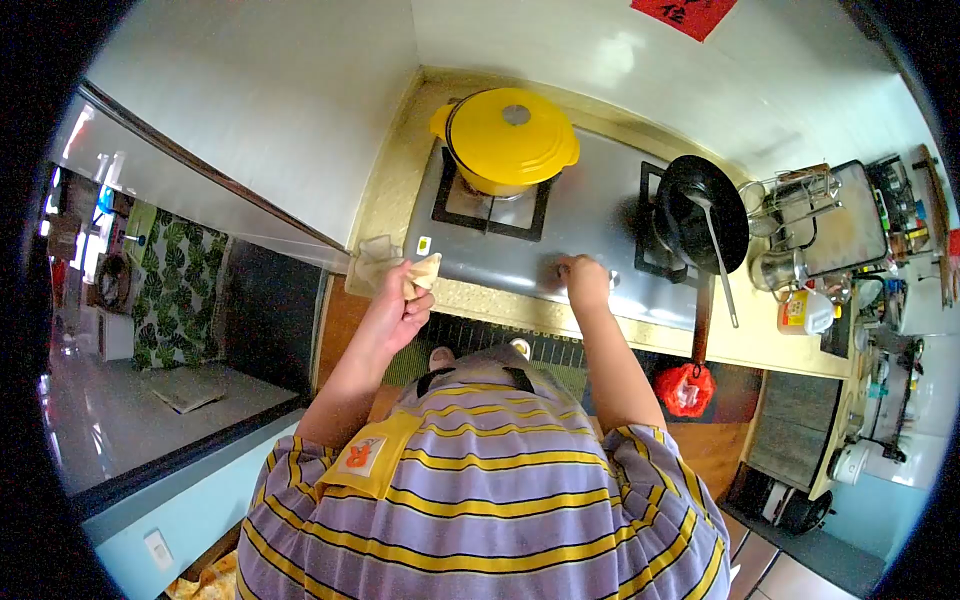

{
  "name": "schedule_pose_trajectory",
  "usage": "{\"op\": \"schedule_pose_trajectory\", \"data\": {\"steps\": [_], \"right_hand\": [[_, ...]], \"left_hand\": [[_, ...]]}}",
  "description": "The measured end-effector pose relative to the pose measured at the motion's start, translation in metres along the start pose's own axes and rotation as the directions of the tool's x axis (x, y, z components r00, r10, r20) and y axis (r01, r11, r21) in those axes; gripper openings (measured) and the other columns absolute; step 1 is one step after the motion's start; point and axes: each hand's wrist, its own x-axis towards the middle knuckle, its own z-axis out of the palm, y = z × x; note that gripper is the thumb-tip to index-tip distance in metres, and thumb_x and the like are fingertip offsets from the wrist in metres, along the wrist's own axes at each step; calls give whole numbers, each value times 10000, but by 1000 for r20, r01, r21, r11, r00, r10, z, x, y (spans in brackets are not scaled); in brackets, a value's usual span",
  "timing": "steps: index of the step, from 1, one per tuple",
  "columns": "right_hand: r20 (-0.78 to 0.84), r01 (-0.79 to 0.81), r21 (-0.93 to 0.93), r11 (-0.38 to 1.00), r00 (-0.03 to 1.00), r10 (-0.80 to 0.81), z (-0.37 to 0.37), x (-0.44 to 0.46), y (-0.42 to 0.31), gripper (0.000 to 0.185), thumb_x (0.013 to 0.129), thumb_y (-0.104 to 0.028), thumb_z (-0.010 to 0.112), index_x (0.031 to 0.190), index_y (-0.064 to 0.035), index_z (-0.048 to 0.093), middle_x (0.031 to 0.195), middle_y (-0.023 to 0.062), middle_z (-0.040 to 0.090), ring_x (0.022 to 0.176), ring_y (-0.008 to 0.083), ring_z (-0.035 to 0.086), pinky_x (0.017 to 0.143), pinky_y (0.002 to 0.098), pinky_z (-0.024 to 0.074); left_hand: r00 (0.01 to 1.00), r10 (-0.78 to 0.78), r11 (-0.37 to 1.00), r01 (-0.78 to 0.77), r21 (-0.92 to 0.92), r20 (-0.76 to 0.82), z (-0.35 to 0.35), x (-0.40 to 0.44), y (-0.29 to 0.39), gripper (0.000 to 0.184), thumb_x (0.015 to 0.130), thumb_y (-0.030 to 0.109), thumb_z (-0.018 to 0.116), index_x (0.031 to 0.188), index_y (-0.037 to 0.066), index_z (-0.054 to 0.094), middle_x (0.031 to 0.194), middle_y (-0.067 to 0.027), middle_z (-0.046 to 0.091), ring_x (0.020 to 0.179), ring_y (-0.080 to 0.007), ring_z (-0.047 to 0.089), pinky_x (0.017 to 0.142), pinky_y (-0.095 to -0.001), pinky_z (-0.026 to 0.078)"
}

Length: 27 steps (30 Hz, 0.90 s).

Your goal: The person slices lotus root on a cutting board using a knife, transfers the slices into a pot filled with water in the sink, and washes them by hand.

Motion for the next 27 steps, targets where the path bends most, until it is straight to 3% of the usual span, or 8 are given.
{"op": "schedule_pose_trajectory", "data": {"steps": [9,16,18,19,21,27], "right_hand": [[43,20,-67,998,999,-17,6,4,6,351,750,-96,747,1094,-170,756,1005,127,716,919,357,678,810,452,542],[69,-34,-99,994,997,41,2,-1,-1,487,752,-115,780,1225,-190,692,1033,91,708,942,328,685,812,442,541],[9,-21,-87,996,1000,22,-8,-9,-12,499,762,-122,780,1247,-180,679,1071,81,702,947,326,686,817,436,542],[-21,-15,-81,997,1000,13,-11,-12,-16,505,767,-126,781,1259,-175,672,1090,77,699,949,324,686,819,433,543],[-56,-8,-67,998,998,4,-11,-15,-18,465,781,-133,773,1237,-160,687,1118,86,692,955,331,684,826,434,543],[-39,-87,-40,995,996,86,2,-6,-6,338,813,-135,738,1151,-133,736,1096,131,697,963,351,679,841,435,542]], "left_hand": [[1000,-28,999,28,27,-2,-7,-1,2,341,1050,413,468,887,113,468,742,29,463,522,-53,367,445,-211,272],[999,-43,999,42,27,27,-11,0,5,331,1054,412,461,918,111,479,743,30,460,520,-48,364,435,-202,279],[999,-43,999,43,9,33,-13,1,5,309,1064,405,453,1000,108,509,758,32,470,521,-37,359,416,-180,288],[999,-41,999,41,25,23,-12,0,6,319,1059,408,456,954,109,493,748,30,462,520,-43,361,426,-191,284],[999,-37,998,37,56,3,-9,-2,8,356,1049,414,462,862,111,462,728,27,446,519,-55,365,444,-214,275],[999,-40,997,41,59,-6,-5,-3,11,356,1046,415,468,862,110,463,720,25,446,518,-58,365,449,-213,278]]}}
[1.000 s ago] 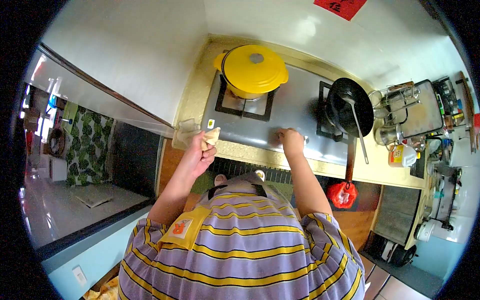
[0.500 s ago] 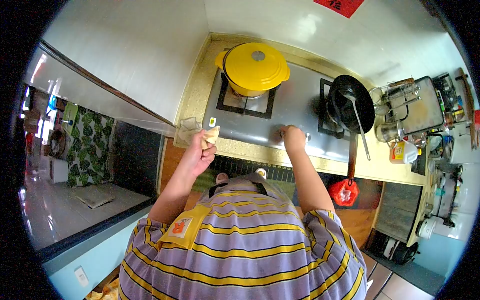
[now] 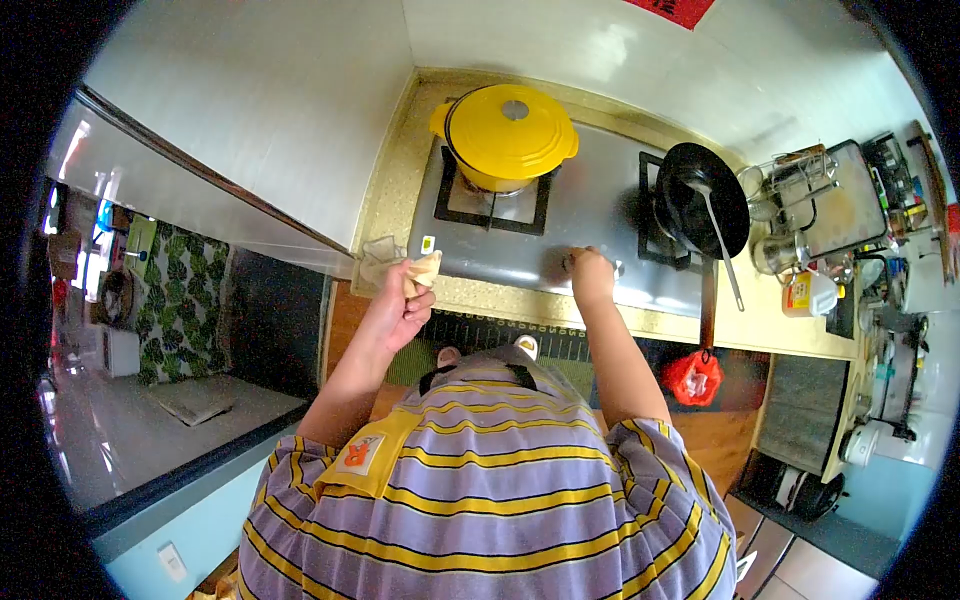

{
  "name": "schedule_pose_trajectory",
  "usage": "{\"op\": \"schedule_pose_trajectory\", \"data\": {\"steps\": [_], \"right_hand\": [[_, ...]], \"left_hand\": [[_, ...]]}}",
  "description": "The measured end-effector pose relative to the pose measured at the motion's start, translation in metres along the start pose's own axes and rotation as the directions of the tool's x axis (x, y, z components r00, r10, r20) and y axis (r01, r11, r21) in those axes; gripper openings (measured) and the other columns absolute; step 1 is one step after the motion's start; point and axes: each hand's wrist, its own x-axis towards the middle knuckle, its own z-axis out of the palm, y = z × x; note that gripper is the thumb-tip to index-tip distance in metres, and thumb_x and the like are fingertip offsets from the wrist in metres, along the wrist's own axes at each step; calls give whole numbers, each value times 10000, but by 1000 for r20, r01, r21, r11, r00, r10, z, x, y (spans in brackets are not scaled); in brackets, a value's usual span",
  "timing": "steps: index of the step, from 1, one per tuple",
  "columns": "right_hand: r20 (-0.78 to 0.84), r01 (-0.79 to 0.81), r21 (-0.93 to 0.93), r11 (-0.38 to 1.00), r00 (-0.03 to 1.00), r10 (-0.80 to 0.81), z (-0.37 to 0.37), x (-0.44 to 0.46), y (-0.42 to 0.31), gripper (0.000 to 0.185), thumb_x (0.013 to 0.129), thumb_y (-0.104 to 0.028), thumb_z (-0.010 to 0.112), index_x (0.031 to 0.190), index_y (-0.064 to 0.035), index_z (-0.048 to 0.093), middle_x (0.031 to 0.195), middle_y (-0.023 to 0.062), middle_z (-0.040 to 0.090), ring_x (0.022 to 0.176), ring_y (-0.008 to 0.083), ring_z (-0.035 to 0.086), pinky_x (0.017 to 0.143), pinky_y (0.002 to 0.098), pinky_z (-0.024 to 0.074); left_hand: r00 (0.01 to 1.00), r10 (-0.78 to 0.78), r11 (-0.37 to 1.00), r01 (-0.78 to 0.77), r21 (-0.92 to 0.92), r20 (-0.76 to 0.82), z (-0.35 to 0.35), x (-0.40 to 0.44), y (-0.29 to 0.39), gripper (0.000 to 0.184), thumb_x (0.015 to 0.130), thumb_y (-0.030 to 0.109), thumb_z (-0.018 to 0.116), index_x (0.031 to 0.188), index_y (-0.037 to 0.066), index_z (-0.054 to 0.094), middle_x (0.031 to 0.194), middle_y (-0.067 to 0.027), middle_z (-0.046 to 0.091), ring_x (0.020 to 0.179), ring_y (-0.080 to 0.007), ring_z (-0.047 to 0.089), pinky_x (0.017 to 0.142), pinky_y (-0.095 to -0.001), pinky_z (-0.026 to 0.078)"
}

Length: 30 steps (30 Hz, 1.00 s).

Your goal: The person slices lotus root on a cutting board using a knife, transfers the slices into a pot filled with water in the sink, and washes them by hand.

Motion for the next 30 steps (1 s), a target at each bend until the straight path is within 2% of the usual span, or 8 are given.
{"op": "schedule_pose_trajectory", "data": {"steps": [3,10,30], "right_hand": [[-10,-3,7,1000,1000,3,-1,-1,-2,311,820,-114,712,1129,-123,749,1065,150,702,950,359,679,836,432,543],[-50,54,16,998,997,-53,8,4,4,308,834,-102,672,1128,-125,759,1022,174,709,932,358,682,837,427,544],[10,32,-38,999,999,-32,6,8,6,306,799,-141,726,1102,-141,762,1003,179,711,931,366,680,838,440,546]], "left_hand": [[999,-12,1000,13,-23,35,-6,1,-2,303,1068,392,434,989,106,498,746,30,458,521,-34,355,412,-180,281],[1000,-25,999,26,-41,19,-8,1,-3,309,1053,412,466,987,112,504,727,30,462,504,-36,360,400,-176,280],[1000,-15,998,14,-54,-11,-8,-1,-8,324,1044,440,493,1017,118,526,731,36,473,507,-32,369,397,-174,287]]}}
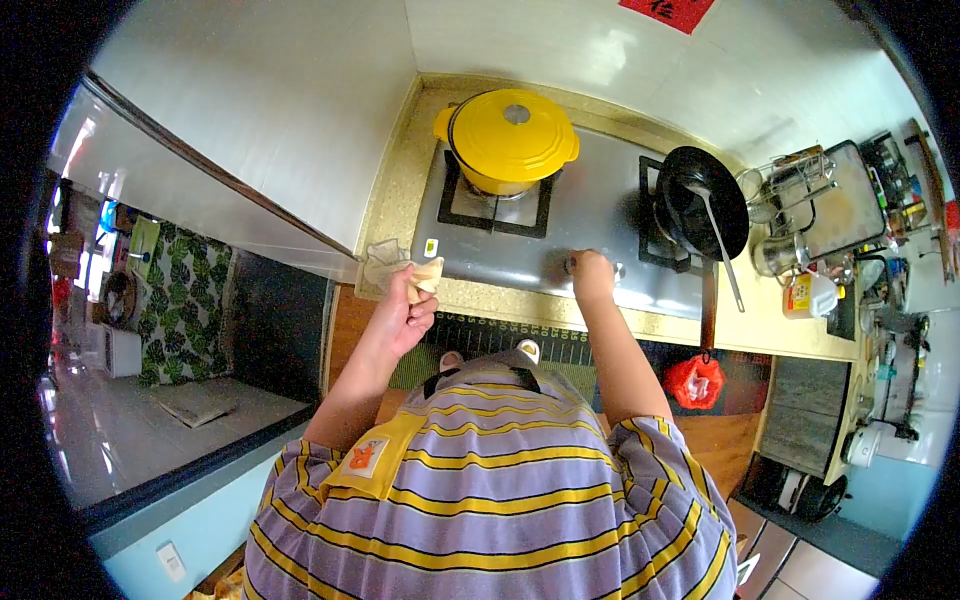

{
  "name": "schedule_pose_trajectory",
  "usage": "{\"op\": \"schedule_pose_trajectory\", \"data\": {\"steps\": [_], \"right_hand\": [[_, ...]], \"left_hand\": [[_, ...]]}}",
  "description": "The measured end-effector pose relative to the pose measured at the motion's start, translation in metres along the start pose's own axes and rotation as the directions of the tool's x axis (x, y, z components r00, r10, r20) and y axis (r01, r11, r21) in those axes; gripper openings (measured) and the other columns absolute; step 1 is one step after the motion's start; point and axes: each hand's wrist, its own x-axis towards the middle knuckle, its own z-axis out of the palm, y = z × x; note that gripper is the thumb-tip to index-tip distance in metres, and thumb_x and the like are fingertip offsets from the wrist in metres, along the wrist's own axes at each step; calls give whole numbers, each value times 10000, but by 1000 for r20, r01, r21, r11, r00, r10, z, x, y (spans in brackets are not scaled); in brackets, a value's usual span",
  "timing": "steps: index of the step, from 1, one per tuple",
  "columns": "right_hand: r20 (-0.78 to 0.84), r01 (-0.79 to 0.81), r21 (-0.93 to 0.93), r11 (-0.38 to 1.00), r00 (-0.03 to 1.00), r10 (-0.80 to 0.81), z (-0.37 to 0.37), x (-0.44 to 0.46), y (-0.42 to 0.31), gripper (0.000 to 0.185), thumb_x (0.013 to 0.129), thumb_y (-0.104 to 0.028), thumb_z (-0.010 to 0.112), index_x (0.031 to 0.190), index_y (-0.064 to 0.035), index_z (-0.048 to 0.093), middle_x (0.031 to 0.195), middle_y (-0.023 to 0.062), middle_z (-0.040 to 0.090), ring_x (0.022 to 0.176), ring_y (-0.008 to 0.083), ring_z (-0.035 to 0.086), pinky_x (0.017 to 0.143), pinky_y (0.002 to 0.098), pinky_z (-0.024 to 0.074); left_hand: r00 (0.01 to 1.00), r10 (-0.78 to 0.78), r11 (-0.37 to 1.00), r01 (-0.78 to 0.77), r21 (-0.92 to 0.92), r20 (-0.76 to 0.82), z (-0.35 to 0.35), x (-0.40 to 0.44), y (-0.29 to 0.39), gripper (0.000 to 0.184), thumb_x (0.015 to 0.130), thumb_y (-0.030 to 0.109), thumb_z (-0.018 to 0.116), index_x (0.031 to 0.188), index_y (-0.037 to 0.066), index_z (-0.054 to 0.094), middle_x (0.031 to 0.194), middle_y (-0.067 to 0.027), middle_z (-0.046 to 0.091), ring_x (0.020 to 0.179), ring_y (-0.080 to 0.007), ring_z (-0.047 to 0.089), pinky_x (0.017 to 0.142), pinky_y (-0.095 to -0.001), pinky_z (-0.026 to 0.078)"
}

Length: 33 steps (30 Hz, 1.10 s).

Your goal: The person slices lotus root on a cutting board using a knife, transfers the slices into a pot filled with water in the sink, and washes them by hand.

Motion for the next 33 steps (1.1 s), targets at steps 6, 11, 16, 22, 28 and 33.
{"op": "schedule_pose_trajectory", "data": {"steps": [6,11,16,22,28,33], "right_hand": [[10,-8,-13,1000,1000,8,1,1,0,286,807,-133,718,1089,-146,759,992,173,714,924,362,684,831,447,548],[-9,-92,3,996,996,92,4,-2,-5,274,831,-110,680,1096,-144,741,1004,162,712,917,365,691,826,450,554],[-93,-46,114,992,994,57,0,-13,-10,224,832,-75,667,1048,-112,717,997,164,698,897,374,694,818,453,558],[-221,15,250,968,974,41,10,-29,-10,254,815,-97,725,1069,-96,713,1030,132,684,950,355,665,826,442,548],[-522,163,260,952,853,-4,31,-34,4,269,834,-117,710,1103,-121,733,1100,100,698,1000,324,635,884,425,522],[-633,265,282,922,774,-29,51,-36,15,267,850,-145,714,1112,-101,747,1154,110,703,1011,319,611,922,425,486]], "left_hand": [[1000,-3,1000,3,2,-8,1,-1,1,320,1048,431,481,999,118,522,725,31,478,505,-38,374,396,-178,285],[990,-104,989,113,94,-90,17,9,-5,301,1063,387,435,970,109,500,716,25,473,505,-44,385,395,-185,281],[968,-250,944,238,229,24,18,35,-24,336,1028,398,527,893,95,475,729,-7,449,525,-70,362,422,-217,254],[966,-252,927,257,272,-54,36,34,-58,340,1034,392,527,882,92,473,728,-4,441,548,-69,372,450,-201,270],[971,-238,938,222,265,32,45,69,-118,361,1074,423,386,931,105,476,706,14,438,508,-49,367,395,-198,271],[964,-130,988,108,108,230,48,92,-166,347,1067,413,416,1007,84,508,741,9,454,540,-44,387,400,-187,282]]}}
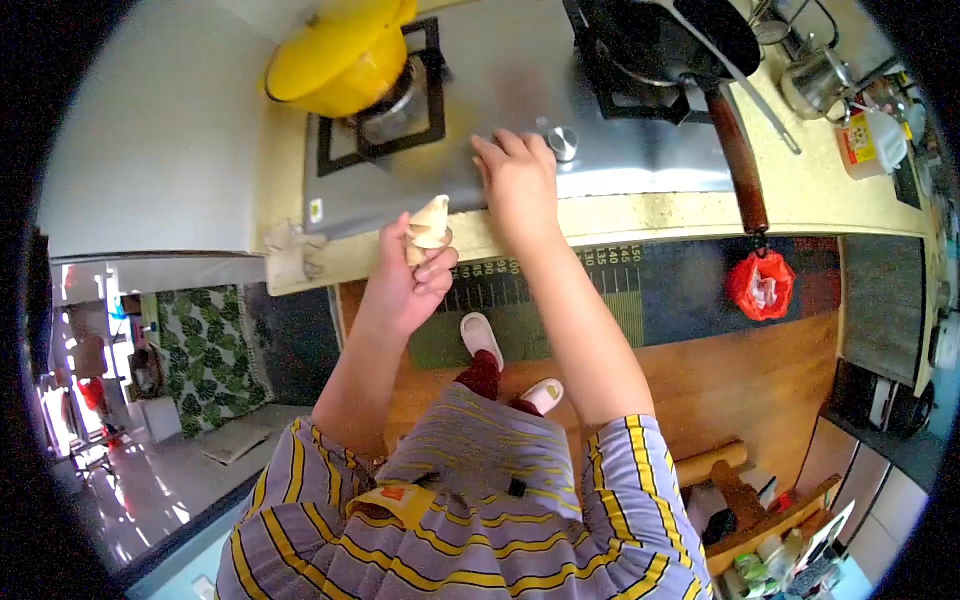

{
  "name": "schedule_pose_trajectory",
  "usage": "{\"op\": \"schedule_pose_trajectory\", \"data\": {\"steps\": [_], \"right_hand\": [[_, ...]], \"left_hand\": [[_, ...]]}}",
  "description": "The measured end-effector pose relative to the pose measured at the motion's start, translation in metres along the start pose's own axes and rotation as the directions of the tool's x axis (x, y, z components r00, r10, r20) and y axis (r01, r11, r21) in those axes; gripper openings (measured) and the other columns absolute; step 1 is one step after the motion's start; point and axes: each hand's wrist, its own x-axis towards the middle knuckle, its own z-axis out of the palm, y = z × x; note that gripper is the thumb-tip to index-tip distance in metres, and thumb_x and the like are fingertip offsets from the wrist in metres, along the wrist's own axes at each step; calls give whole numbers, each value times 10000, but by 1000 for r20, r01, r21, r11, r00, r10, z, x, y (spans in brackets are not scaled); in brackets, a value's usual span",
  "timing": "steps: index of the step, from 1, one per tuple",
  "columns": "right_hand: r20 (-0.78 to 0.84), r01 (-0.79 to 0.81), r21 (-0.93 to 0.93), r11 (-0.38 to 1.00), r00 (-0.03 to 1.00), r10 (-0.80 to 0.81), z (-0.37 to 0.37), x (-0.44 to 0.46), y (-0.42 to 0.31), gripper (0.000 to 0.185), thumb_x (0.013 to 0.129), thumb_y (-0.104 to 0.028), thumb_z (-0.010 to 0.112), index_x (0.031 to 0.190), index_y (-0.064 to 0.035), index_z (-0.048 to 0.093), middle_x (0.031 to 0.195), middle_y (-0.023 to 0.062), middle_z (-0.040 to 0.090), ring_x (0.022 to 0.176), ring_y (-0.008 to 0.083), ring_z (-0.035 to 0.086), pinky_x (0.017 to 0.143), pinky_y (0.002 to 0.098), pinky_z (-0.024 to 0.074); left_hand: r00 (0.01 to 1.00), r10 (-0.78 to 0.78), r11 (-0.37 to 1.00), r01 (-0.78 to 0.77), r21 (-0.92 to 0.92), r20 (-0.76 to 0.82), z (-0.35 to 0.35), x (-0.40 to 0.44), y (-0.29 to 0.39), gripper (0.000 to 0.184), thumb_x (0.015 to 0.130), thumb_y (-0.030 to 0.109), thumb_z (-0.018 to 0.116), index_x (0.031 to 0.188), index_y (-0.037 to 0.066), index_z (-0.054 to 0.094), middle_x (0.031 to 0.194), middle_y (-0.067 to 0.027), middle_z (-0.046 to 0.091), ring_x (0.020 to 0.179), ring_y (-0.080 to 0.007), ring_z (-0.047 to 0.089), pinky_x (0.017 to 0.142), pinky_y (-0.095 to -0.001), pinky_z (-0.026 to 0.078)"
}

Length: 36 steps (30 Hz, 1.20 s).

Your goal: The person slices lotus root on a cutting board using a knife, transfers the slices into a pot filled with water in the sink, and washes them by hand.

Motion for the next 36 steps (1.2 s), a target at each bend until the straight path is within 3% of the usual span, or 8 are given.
{"op": "schedule_pose_trajectory", "data": {"steps": [11,17,20,26,29,33,36], "right_hand": [[-142,113,72,991,985,-102,20,-11,18,249,847,-157,738,1089,-105,769,1134,102,721,976,291,606,906,419,482],[-122,120,103,987,987,-107,19,-8,19,255,836,-123,739,1085,-78,769,1140,122,723,970,305,611,903,402,509],[-109,106,129,986,990,-93,18,-8,19,251,833,-123,739,1077,-76,773,1144,130,726,965,307,613,905,399,512],[-95,93,114,989,992,-83,19,-10,21,284,822,-164,750,1096,-95,770,1171,139,718,990,307,615,915,411,496],[-115,97,80,992,990,-87,12,-11,15,328,820,-184,751,1141,-119,756,1230,153,693,1029,306,611,940,426,467],[-121,105,66,992,988,-97,10,-15,14,365,829,-195,739,1192,-149,735,1289,171,662,1076,304,603,967,436,436],[-119,70,111,991,991,-56,8,-18,18,276,849,-155,725,1123,-146,763,1255,132,682,1072,300,612,968,432,448]], "left_hand": [[991,19,1000,-21,12,134,-30,4,-63,476,1032,516,470,1059,47,540,760,22,447,515,-29,356,400,-179,266],[993,21,1000,-21,0,115,-30,2,-62,462,1036,511,474,1107,61,551,788,14,461,516,-25,363,393,-170,266],[996,30,998,-34,54,81,-26,0,-58,415,1054,494,426,1136,121,586,673,43,453,519,-32,348,446,-185,257],[996,16,998,-20,52,83,-22,1,-59,406,1062,475,411,1111,111,582,675,47,446,522,-31,344,449,-185,251],[992,15,1000,-18,23,128,-26,3,-61,435,1045,503,468,1154,91,554,787,18,448,530,-18,365,396,-163,268],[997,9,999,-11,36,70,-16,2,-63,413,1050,493,454,1126,98,547,791,22,452,534,-16,359,402,-159,269],[996,7,997,-14,72,92,-17,2,-68,398,1055,484,429,1083,101,531,795,24,456,533,-15,340,409,-156,266]]}}
